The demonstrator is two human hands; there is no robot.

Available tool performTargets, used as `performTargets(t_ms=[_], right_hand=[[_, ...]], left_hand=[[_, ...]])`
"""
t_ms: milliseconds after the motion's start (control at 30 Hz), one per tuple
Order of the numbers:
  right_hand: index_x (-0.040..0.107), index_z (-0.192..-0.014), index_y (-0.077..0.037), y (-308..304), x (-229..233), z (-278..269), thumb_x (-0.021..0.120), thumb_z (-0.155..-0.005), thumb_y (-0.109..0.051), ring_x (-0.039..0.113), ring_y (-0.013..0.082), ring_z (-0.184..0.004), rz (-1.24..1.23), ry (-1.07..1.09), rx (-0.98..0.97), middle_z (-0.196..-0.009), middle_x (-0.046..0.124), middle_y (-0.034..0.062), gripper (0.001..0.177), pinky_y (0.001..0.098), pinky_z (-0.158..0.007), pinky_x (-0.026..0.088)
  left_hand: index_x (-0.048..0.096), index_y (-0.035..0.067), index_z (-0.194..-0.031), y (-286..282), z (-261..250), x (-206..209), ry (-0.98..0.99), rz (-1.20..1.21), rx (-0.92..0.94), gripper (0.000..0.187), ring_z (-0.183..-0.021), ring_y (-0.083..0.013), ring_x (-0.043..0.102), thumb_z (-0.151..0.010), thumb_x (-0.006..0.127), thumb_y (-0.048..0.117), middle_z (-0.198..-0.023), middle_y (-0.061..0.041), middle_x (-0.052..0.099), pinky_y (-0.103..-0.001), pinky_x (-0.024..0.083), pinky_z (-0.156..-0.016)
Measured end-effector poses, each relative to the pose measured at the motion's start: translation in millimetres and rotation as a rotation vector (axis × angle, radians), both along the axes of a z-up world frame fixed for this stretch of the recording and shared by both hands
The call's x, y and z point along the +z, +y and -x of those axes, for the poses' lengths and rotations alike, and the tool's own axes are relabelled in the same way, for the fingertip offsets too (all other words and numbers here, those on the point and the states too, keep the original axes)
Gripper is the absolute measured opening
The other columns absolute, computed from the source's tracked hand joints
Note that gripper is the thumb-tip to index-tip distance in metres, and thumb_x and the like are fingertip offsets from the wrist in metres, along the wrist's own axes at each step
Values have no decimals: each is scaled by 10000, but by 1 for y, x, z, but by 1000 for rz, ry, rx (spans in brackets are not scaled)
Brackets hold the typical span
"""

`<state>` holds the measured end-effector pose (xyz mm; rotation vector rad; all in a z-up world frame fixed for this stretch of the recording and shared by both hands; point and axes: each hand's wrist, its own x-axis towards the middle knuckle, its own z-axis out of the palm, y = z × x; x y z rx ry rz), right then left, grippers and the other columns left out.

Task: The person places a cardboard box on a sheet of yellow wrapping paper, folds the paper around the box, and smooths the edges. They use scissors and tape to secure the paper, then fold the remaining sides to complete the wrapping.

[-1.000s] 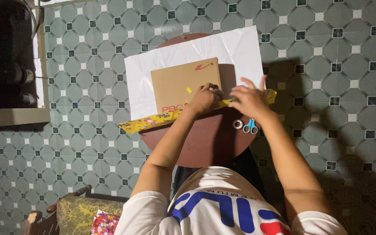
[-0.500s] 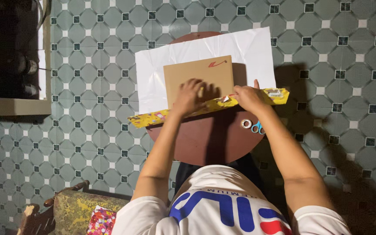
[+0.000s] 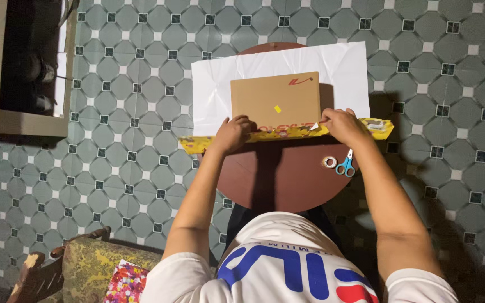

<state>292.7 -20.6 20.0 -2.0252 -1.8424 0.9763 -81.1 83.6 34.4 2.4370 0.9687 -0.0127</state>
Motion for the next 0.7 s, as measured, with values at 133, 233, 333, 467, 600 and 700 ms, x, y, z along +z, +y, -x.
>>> performTargets(t_ms=[133,233,333,467,600,700], right_hand=[[695,-1138,-136,1,-7,3,594,-889,-80,658,323,-1077,-64,-16,29,-1016,745,96,274,593,-1081,331],[727,-1055,-134,7,-8,5,638,-890,-132,669,293,-1076,5,-102,84,-1006,763,79,188,600,-1089,298],[730,-1064,-157,13,-6,5,629,-969,-216,698,288,-1037,146,-160,103,-1000,769,89,150,512,-1086,368],[726,-1128,-174,18,-3,11,597,-1023,-251,707,311,-1018,194,-172,37,-996,769,106,183,476,-1071,407],[726,-1127,-125,13,8,22,614,-916,-202,644,334,-1126,-59,-226,55,-1084,736,140,251,569,-1066,365],[730,-1112,-79,10,15,36,597,-771,-112,594,376,-1228,-482,-302,104,-1191,704,177,368,650,-1082,308]], left_hand=[[687,164,-1141,17,-1,-1,61,102,-36,231,-1225,-262,606,-920,649,218,-1209,-34,697,-569,438,-1043],[704,161,-1162,30,-2,-6,84,180,-24,233,-1162,-275,645,-943,640,208,-1196,-56,707,-468,507,-1018],[728,163,-1160,44,-5,-18,97,185,-54,253,-1139,-287,642,-922,674,228,-1168,-75,717,-424,523,-962],[751,203,-1171,52,-7,-34,41,90,-112,323,-1097,-307,633,-854,689,190,-1142,-50,731,-431,531,-926],[746,213,-1158,59,-13,-49,180,54,-79,331,-1104,-321,624,-836,727,288,-1135,-59,723,-434,537,-917],[751,202,-1120,64,-17,-58,272,10,-59,291,-1094,-313,646,-858,724,326,-1128,-64,730,-448,546,-887]])
